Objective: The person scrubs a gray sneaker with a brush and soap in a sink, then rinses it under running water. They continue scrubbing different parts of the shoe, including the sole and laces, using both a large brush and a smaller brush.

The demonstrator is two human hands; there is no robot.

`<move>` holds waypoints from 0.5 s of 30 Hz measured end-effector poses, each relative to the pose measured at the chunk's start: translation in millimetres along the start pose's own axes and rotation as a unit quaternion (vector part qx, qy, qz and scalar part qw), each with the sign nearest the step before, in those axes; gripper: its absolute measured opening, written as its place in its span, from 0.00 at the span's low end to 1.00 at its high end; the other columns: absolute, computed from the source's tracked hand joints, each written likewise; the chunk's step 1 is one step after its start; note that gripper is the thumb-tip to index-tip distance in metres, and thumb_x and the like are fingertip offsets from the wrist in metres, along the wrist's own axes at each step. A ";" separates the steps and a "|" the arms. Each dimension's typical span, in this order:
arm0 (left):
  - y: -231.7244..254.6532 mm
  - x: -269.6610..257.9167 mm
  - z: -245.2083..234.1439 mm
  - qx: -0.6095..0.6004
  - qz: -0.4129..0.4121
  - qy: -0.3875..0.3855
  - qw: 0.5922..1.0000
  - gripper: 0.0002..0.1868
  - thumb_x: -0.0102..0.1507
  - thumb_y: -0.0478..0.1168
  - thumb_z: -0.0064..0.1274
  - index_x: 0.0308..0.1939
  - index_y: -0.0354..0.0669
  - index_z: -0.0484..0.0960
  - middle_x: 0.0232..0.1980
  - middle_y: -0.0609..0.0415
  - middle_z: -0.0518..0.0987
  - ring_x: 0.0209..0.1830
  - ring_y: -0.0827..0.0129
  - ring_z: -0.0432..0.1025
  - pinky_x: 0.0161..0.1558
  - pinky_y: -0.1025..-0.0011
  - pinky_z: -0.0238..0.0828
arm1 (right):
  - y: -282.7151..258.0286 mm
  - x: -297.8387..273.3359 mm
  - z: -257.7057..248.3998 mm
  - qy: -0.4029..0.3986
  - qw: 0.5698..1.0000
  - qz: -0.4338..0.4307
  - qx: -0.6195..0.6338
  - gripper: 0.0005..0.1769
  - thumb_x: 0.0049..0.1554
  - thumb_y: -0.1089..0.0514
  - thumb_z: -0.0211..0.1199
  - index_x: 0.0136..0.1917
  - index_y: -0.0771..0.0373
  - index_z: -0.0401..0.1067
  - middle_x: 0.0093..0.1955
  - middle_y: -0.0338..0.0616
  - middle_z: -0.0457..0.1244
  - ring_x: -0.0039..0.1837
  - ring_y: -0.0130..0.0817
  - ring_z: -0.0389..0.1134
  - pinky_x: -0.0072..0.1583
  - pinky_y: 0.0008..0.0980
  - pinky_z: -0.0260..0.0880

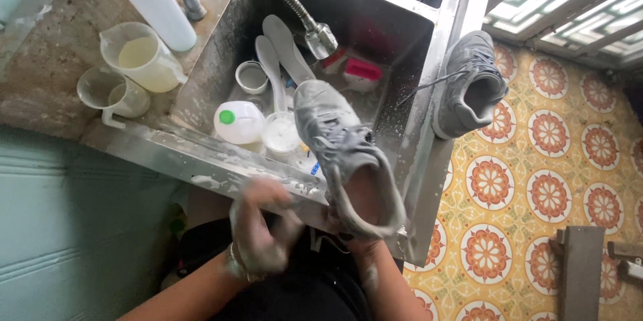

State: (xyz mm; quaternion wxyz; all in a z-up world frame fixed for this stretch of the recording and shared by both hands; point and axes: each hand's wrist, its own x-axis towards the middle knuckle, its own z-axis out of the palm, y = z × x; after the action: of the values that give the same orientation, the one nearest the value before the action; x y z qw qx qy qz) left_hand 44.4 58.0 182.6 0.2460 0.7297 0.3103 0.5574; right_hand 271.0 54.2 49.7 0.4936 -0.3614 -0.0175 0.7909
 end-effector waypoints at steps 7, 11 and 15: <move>-91.5 -81.3 33.4 -0.435 -0.618 0.057 0.652 0.72 0.74 0.93 0.32 1.04 0.44 0.43 1.05 0.37 0.47 1.01 0.33 0.47 0.95 0.46 0.36 | -3.7 -13.8 55.0 0.066 0.977 -0.004 -0.205 0.37 0.74 0.34 0.72 0.82 0.63 0.78 0.53 0.49 0.66 0.48 0.41 0.65 0.45 0.37 0.62; -174.8 -105.6 10.5 -0.471 -0.609 0.160 0.618 0.58 0.79 0.85 0.33 1.00 0.49 0.60 0.99 0.45 0.64 0.95 0.47 0.62 0.96 0.53 0.44 | -24.8 -15.1 86.3 0.101 0.939 -0.011 -0.328 0.35 0.74 0.38 0.76 0.82 0.62 0.78 0.45 0.43 0.62 0.38 0.33 0.60 0.32 0.29 0.57; -218.8 -81.0 -30.6 -0.492 -0.595 0.236 0.590 0.50 0.83 0.80 0.34 0.97 0.54 0.73 0.94 0.52 0.77 0.91 0.58 0.73 0.96 0.59 0.50 | -56.1 14.0 64.9 0.137 0.892 -0.134 -0.410 0.40 0.79 0.48 0.66 0.95 0.57 0.53 0.68 0.62 0.67 0.56 0.39 0.64 0.50 0.27 0.63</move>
State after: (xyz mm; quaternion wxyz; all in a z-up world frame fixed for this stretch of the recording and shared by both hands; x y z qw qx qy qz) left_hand -39.4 149.7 -17.3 0.7625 -0.0066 0.4017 0.5071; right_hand 272.3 115.4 111.5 0.4005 -0.6304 -0.3209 0.5824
